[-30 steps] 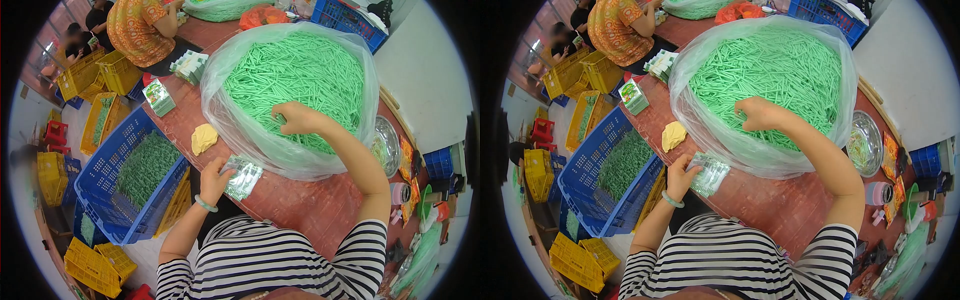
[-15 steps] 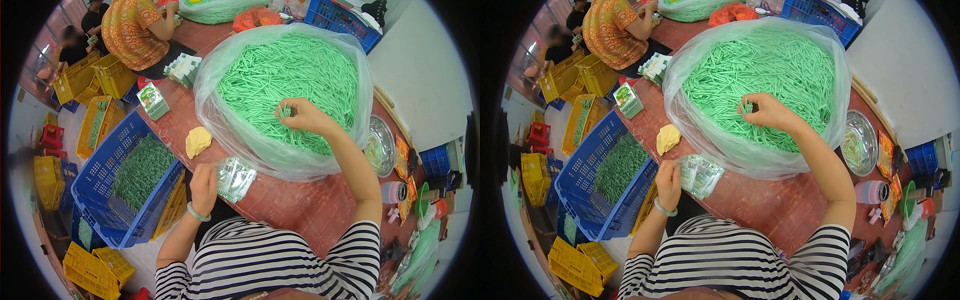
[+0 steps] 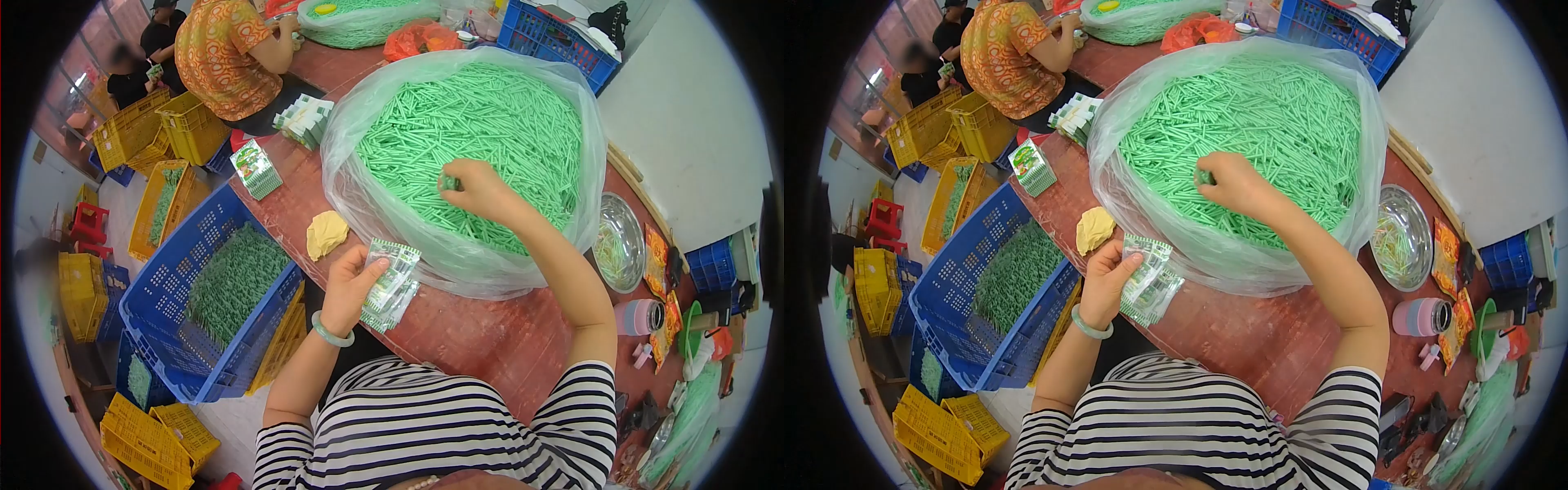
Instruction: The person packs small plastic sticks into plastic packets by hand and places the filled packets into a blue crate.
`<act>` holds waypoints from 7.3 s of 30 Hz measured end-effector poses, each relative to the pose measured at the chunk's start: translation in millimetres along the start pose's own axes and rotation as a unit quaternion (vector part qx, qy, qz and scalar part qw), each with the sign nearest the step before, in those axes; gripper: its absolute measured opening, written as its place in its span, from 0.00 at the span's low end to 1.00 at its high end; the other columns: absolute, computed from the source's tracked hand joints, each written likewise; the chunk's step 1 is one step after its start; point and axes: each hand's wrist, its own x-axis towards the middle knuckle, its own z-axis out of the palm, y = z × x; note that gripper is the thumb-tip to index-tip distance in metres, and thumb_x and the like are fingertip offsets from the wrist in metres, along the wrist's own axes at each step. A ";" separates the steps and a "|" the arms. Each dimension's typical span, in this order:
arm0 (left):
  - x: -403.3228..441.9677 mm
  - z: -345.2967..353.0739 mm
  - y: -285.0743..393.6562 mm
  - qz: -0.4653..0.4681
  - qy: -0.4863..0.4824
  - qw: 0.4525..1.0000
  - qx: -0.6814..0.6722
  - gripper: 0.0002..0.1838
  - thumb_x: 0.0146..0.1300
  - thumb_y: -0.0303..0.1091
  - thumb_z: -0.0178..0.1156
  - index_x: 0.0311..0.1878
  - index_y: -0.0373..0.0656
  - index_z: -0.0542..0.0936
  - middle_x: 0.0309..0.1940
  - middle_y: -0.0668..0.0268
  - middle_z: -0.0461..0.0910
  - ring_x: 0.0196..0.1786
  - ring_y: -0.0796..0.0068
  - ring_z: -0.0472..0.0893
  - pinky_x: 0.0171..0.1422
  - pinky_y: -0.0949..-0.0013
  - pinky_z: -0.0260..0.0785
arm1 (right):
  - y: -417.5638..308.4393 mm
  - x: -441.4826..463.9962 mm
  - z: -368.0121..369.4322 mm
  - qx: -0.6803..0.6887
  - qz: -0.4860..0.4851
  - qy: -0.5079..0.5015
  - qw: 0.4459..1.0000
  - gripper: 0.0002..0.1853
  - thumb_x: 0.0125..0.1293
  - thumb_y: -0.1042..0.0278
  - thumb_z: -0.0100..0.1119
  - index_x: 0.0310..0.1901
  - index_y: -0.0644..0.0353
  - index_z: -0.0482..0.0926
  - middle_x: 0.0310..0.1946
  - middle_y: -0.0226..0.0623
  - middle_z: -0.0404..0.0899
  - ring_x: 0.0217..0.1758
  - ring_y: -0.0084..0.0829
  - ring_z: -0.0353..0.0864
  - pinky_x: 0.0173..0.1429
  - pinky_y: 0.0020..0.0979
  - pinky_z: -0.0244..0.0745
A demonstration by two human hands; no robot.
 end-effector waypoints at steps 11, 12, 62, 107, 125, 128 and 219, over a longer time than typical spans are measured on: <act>-0.6 -3.2 -6.4 -0.001 -0.027 0.998 0.051 0.06 0.67 0.28 0.61 0.43 0.36 0.79 0.35 0.67 0.83 0.34 0.85 0.80 0.37 0.79 0.73 | -8.2 11.8 36.0 -0.184 -0.033 -0.049 0.981 0.10 0.52 0.82 0.54 0.38 0.69 0.74 0.36 0.53 0.77 0.43 0.54 0.78 0.48 0.49 0.74; -0.5 -3.2 -6.7 -0.003 -0.029 0.998 0.051 0.06 0.67 0.28 0.61 0.43 0.36 0.79 0.34 0.67 0.83 0.33 0.85 0.80 0.37 0.79 0.73 | -8.8 13.2 36.9 -0.187 -0.027 -0.053 0.981 0.10 0.51 0.82 0.54 0.38 0.69 0.73 0.36 0.53 0.78 0.43 0.54 0.78 0.47 0.49 0.74; 79.7 77.2 13.7 0.133 -0.111 0.971 0.163 0.11 0.68 0.31 0.60 0.44 0.32 0.84 0.38 0.70 0.79 0.39 0.84 0.73 0.43 0.77 0.65 | -2.7 -64.6 -65.3 0.303 0.058 0.224 0.925 0.06 0.59 0.71 0.69 0.37 0.58 0.83 0.24 0.21 0.76 0.24 0.10 0.65 0.27 0.17 0.58; 89.8 122.5 13.8 0.001 -0.215 0.976 0.017 0.13 0.72 0.34 0.56 0.53 0.37 0.80 0.41 0.72 0.81 0.43 0.84 0.75 0.48 0.75 0.67 | 1.6 -83.7 -59.1 0.275 0.071 0.101 0.954 0.11 0.60 0.69 0.68 0.43 0.59 0.80 0.39 0.28 0.79 0.35 0.16 0.74 0.37 0.21 0.69; 124.9 142.1 -0.3 0.086 -0.078 0.987 -0.115 0.10 0.73 0.37 0.55 0.48 0.41 0.80 0.40 0.72 0.81 0.44 0.83 0.77 0.49 0.74 0.70 | -0.7 -67.0 -57.7 0.133 -0.022 0.137 0.981 0.30 0.70 0.61 0.56 0.71 0.56 0.63 0.62 0.44 0.68 0.63 0.34 0.68 0.62 0.35 0.67; 120.7 138.9 6.5 0.064 -0.096 0.987 -0.110 0.12 0.72 0.37 0.57 0.51 0.41 0.79 0.41 0.72 0.81 0.43 0.82 0.78 0.48 0.75 0.71 | 0.6 -62.8 -66.4 0.166 0.064 0.123 0.976 0.29 0.62 0.75 0.62 0.66 0.59 0.70 0.45 0.37 0.76 0.48 0.29 0.75 0.56 0.32 0.72; -114.3 -588.4 45.8 -0.309 0.484 0.496 0.651 0.17 0.58 0.29 0.58 0.52 0.42 0.82 0.57 0.46 0.76 0.60 0.48 0.76 0.64 0.55 0.70 | -31.3 -4.3 23.5 0.090 0.154 -0.018 0.984 0.11 0.67 0.77 0.57 0.50 0.65 0.78 0.38 0.30 0.73 0.44 0.21 0.72 0.50 0.22 0.68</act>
